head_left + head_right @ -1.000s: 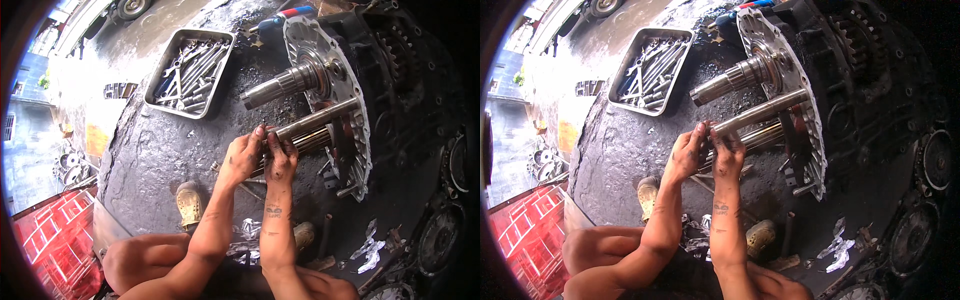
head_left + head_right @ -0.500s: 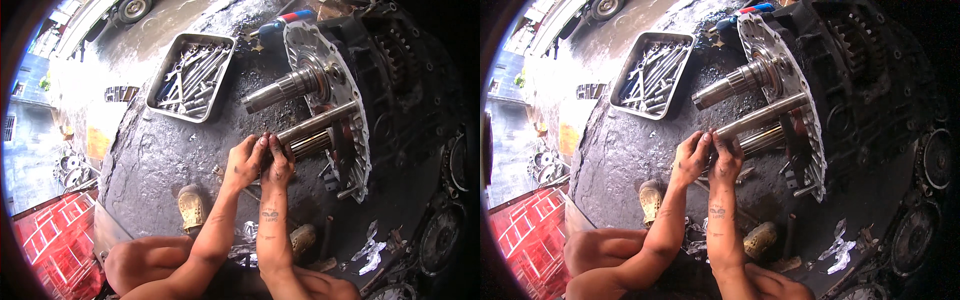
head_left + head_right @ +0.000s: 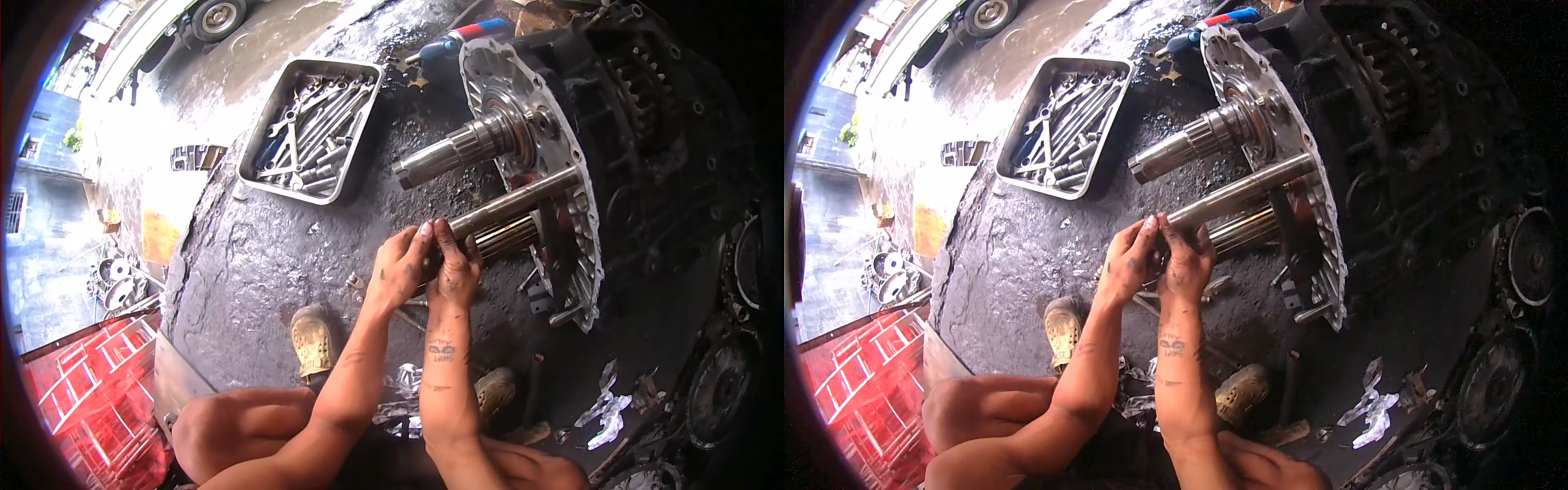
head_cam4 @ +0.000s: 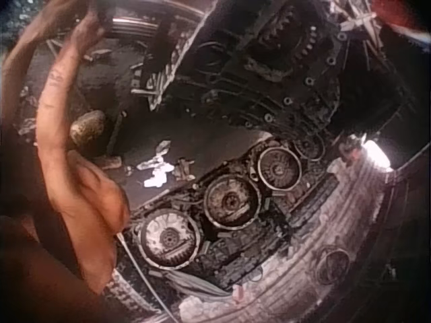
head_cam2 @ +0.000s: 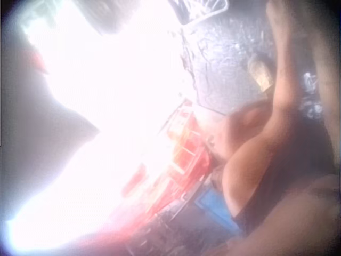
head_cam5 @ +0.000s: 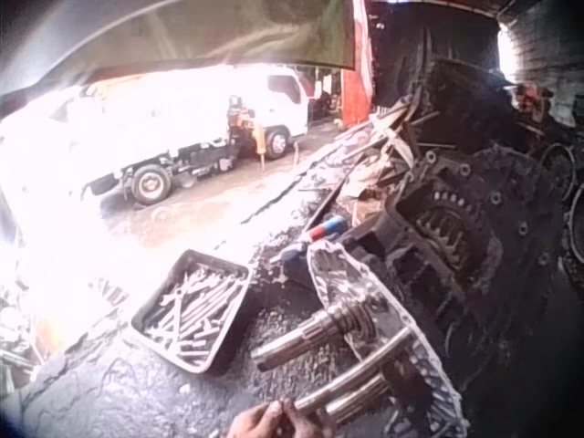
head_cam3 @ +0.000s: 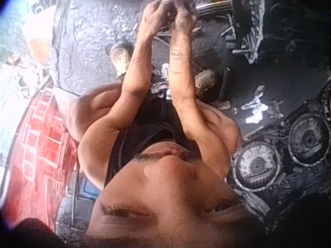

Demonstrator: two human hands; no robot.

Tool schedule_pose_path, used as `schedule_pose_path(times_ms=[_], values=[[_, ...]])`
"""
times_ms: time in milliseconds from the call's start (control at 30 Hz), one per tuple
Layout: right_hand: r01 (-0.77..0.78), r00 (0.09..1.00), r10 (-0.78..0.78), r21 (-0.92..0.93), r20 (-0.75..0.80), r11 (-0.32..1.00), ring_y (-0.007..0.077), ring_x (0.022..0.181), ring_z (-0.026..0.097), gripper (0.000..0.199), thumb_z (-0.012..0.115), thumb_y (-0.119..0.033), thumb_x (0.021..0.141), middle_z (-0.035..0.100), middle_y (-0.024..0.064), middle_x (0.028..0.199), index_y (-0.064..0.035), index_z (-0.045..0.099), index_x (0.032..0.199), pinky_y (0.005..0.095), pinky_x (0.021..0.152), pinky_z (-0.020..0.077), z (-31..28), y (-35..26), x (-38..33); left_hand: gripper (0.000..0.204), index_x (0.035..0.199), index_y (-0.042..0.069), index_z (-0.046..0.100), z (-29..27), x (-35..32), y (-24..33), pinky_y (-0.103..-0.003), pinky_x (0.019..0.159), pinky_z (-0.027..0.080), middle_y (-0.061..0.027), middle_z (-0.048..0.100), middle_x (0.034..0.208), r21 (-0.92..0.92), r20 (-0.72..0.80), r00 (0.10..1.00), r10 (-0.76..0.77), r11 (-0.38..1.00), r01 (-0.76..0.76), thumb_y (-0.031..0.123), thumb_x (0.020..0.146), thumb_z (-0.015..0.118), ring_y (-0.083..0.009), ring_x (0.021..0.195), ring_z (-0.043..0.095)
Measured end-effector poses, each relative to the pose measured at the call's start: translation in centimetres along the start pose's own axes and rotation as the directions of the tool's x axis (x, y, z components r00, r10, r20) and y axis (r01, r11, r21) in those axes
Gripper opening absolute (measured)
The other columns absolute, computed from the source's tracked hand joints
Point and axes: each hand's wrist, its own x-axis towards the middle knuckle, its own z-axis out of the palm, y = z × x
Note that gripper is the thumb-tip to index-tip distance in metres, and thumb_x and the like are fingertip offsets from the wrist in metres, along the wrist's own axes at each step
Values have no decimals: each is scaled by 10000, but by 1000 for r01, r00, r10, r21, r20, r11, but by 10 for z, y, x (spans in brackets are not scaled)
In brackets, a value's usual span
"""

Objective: The person disassembles an automotive transmission by removing internal components, including shift forks, pins, and metal plates, and placing them onto a wooden board. The person uses a metal rod, pliers, and a screwdriver to loosen and pry out the various metal parts from the transmission casing.

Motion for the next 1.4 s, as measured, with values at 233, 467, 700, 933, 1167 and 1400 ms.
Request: schedule_pose_path(times_ms=[233,467,700,933,1167,1400], values=[[23,979,-40,88,200,996,194,942,627,227,621,26,852,657,131,1032,59,604,1076,288,891,470,-3,-9,-6,533,753,7,622,4,-5,17,-235,450,309,9,509,592,-170,2,994,-113,979,112,462,967,444,-60,513,424],[120,992,-111,-195,60,973,143,865,602,179,681,-29,821,661,90,956,51,648,978,270,796,466,-3,0,-1,576,710,-13,599,5,-2,13,-243,459,319,0,511,591,-4,-79,997,-17,1000,17,486,959,453,-60,532,428],[67,983,-77,60,169,996,145,907,611,204,631,1,852,669,75,987,40,644,1052,256,839,461,-9,-9,-5,563,731,-10,625,9,-7,19,-229,449,309,10,500,559,-235,-31,991,-127,965,117,474,960,454,-47,523,419],[163,985,-151,-174,78,971,141,895,609,165,655,-29,845,672,66,965,25,668,1000,260,830,457,-13,-5,-1,661,754,-95,569,17,1,-1,-390,518,384,-105,491,542,185,-157,987,19,983,11,517,952,414,-158,528,460],[68,990,-60,-54,130,996,123,890,588,182,681,-36,829,665,50,961,8,664,1005,264,837,446,-15,-9,-6,708,622,-46,547,14,-3,13,-303,456,332,-31,491,524,-87,-41,987,-153,985,149,558,954,381,-102,499,410],[117,992,-124,-247,-14,962,108,856,585,193,699,-49,822,657,39,930,1,651,1003,242,813,436,2,-2,-7,706,676,-26,610,1,11,-21,-285,464,331,-14,489,532,122,-113,993,-46,991,60,590,940,386,-88,518,422]])
